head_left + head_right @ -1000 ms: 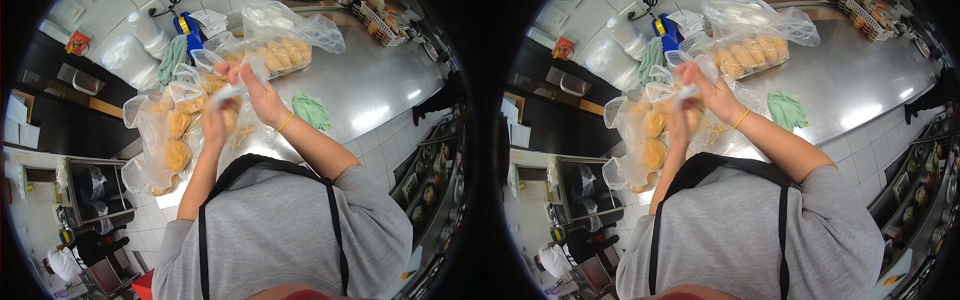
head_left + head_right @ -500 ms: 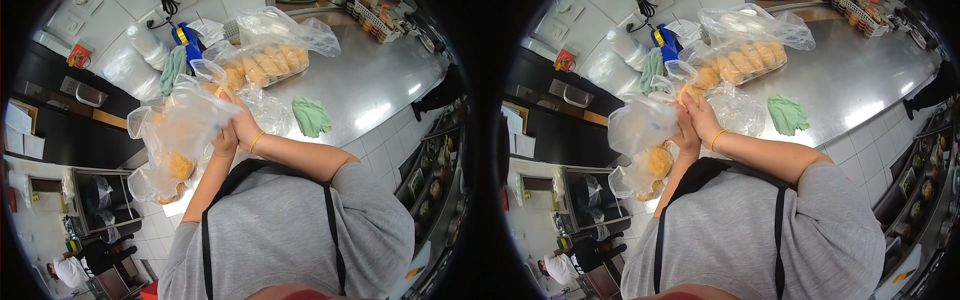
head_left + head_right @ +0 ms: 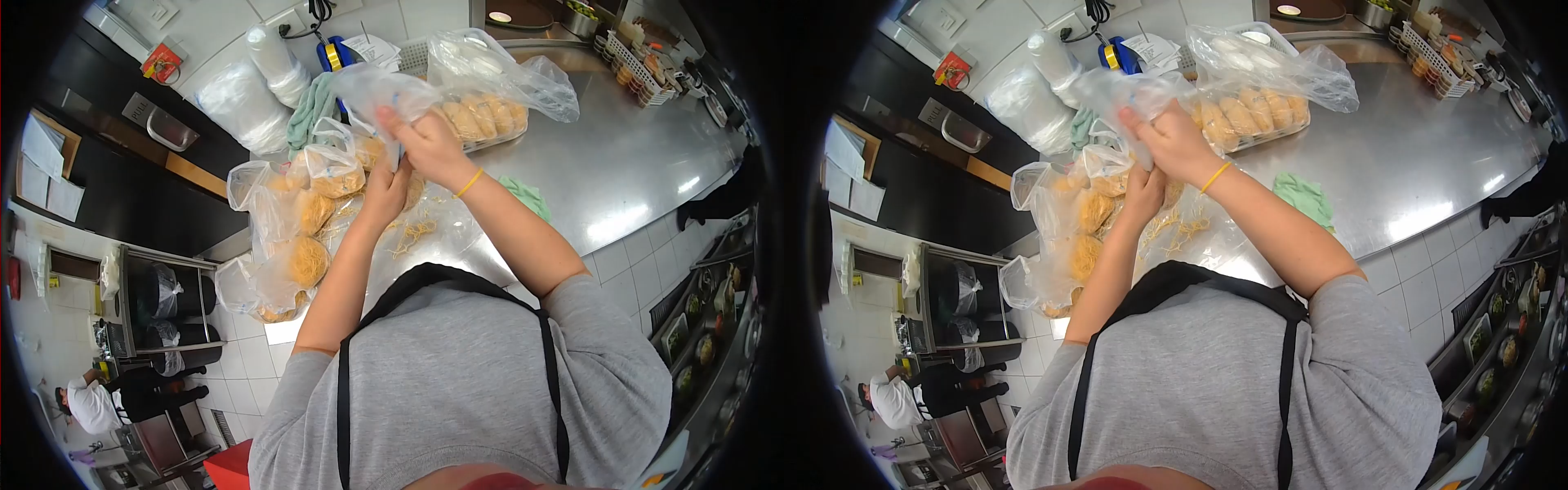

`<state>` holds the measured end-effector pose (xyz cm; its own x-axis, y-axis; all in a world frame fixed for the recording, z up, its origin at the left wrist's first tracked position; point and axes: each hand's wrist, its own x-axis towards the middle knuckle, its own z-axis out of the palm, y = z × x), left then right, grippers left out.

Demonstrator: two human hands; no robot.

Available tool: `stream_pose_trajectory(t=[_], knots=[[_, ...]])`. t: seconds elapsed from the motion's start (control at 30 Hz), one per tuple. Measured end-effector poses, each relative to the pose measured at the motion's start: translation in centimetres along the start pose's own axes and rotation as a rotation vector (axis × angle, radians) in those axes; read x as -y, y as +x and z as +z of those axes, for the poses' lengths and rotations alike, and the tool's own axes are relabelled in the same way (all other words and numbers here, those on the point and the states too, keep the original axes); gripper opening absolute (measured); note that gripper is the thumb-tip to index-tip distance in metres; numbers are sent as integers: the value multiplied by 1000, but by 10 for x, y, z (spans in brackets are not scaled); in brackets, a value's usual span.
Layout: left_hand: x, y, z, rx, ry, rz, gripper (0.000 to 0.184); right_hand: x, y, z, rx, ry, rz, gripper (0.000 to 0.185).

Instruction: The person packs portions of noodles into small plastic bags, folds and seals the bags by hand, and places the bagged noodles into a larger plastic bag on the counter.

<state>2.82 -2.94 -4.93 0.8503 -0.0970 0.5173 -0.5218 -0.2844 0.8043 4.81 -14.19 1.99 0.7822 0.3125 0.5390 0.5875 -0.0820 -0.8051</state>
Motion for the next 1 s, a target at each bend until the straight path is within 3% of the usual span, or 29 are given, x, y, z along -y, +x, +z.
stream_pose_trajectory(t=[0.03, 0.1, 0.17, 0.2, 0.23, 0.27, 0.33, 0.4, 0.43, 0.47, 0.5, 0.57, 0.6, 0.63, 0.7, 0.73, 0.8, 0.83, 0.9, 1.0], knots=[[0, 3, -3, 8, 92, 182, 21, 4, -2, -7, 29, 187, 166, 44], [-7, 0, -20, 82, 8, 61, 23, 3, -5, -13, 60, 378, 335, 45], [-17, 1, -23, 158, -77, -53, 26, -6, -6, -13, -20, 424, 109, 48], [-21, 2, -18, 72, -355, -83, 26, -9, -7, -13, -19, 425, 104, 48], [-24, 4, -16, -14, -634, -108, 28, -14, -7, -15, -156, 582, 189, 53], [-28, 5, -22, 9, -677, -112, 36, -19, -8, -16, -291, 737, 275, 62], [-36, 8, -23, -24, -694, -67, 39, -35, -26, -21, -94, 910, 625, 77], [-41, 11, -24, -17, -613, 11, 44, -63, -61, -10, 436, 1216, 951, 80], [-41, 14, -22, -15, -618, 21, 44, -56, -73, -6, 767, 1266, 1030, 86], [-41, 15, -20, 3, -557, 58, 41, -46, -79, 4, 896, 1479, 899, 87], [-41, 13, -18, 23, -494, 89, 41, -40, -77, 7, 889, 1481, 902, 87], [-44, 6, -24, 93, -426, -5, 37, -32, -72, 8, 549, 1485, 904, 90], [-45, 3, -27, 153, -353, -93, 39, -39, -66, 5, 664, 1692, 713, 80], [-44, 2, -26, 155, -352, -96, 39, -42, -67, 1, 662, 1696, 713, 80], [-38, -1, -23, 100, -362, -62, 42, -35, -67, -9, 413, 1492, 724, 57], [-35, -2, -20, 80, -365, -51, 44, -29, -65, -11, 416, 1491, 727, 57], [-30, -2, -13, -24, -741, -197, 41, -21, -62, -12, 60, 974, 457, 38], [-27, -1, -11, -65, -867, -242, 40, -21, -62, -11, 64, 972, 458, 38], [-22, 1, -11, 22, -1078, -442, 35, -20, -66, -6, -208, -110, -155, 43], [-12, 3, -13, 110, -977, -621, 34, -19, -82, -5, -134, -130, -243, 42]])
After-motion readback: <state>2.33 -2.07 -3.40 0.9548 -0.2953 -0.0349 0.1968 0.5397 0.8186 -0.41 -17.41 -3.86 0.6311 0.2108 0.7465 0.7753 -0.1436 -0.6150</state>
